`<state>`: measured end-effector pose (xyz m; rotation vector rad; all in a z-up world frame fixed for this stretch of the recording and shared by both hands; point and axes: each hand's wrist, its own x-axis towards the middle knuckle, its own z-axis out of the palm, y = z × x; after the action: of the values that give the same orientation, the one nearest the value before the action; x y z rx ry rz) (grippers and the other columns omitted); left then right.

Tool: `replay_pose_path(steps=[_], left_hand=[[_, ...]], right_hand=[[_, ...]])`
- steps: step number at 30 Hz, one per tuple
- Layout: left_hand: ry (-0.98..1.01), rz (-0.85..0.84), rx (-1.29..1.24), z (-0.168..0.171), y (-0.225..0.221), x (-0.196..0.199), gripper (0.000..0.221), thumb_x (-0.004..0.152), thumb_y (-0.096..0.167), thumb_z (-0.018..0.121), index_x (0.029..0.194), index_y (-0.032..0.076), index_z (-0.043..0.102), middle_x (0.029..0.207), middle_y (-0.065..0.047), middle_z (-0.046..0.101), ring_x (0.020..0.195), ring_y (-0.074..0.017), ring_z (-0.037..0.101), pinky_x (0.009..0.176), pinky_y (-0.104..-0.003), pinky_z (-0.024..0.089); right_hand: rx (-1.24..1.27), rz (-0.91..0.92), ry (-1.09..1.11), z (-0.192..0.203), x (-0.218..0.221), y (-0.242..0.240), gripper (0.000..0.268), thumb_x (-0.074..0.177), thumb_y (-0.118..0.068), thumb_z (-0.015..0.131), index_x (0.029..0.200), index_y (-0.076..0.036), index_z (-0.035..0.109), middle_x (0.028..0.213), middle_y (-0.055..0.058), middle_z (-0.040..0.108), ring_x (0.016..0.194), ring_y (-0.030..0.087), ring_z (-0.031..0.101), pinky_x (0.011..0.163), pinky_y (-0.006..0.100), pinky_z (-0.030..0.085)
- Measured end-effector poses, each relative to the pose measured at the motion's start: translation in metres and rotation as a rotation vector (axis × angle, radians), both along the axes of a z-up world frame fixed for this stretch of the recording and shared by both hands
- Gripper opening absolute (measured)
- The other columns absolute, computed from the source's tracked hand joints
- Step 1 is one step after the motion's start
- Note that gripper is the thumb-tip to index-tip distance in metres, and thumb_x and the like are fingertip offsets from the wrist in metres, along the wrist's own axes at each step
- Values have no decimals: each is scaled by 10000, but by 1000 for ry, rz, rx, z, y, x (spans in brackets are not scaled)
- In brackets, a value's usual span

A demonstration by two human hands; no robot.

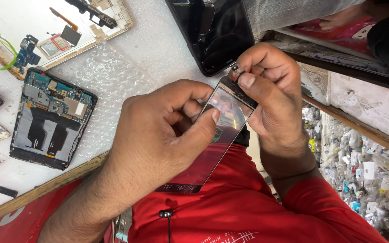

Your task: The person disassembles a smartphone, removes the battery, and handles internal components and a screen assembly. They then reassemble the device by placing the screen back onto the chassis and pressing the edges to secure it.

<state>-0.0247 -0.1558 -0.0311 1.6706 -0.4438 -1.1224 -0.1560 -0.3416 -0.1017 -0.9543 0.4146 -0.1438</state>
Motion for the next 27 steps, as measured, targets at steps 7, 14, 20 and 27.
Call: replay_pose_path(steps=[7,14,20,27], left_hand=[[-12,-5,-18,-1,-2,-2,242,938,127,710,1163,40,697,740,11,752,622,-23,755,500,-157,604],[-2,-9,-11,1,-2,-2,249,933,130,700,1166,45,702,716,1,740,594,-34,742,473,-165,583],[-24,-12,-32,1,-3,-1,231,948,129,702,1163,44,697,719,7,737,610,-18,741,489,-156,582],[8,-19,47,-4,6,-5,217,940,127,701,1149,73,717,674,-10,735,539,-38,699,435,-184,526]], right_hand=[[79,10,24,2,0,-3,39,1048,31,578,1060,43,613,875,105,684,662,41,609,580,173,483],[151,25,-3,0,2,-6,56,1054,32,579,1068,46,631,855,107,690,660,54,642,589,176,524],[151,17,11,-1,-1,-7,59,1059,40,581,1070,50,638,888,118,699,715,77,672,651,193,561],[84,-20,46,7,2,2,81,1046,59,564,1117,53,602,977,130,692,812,103,687,726,209,572]])
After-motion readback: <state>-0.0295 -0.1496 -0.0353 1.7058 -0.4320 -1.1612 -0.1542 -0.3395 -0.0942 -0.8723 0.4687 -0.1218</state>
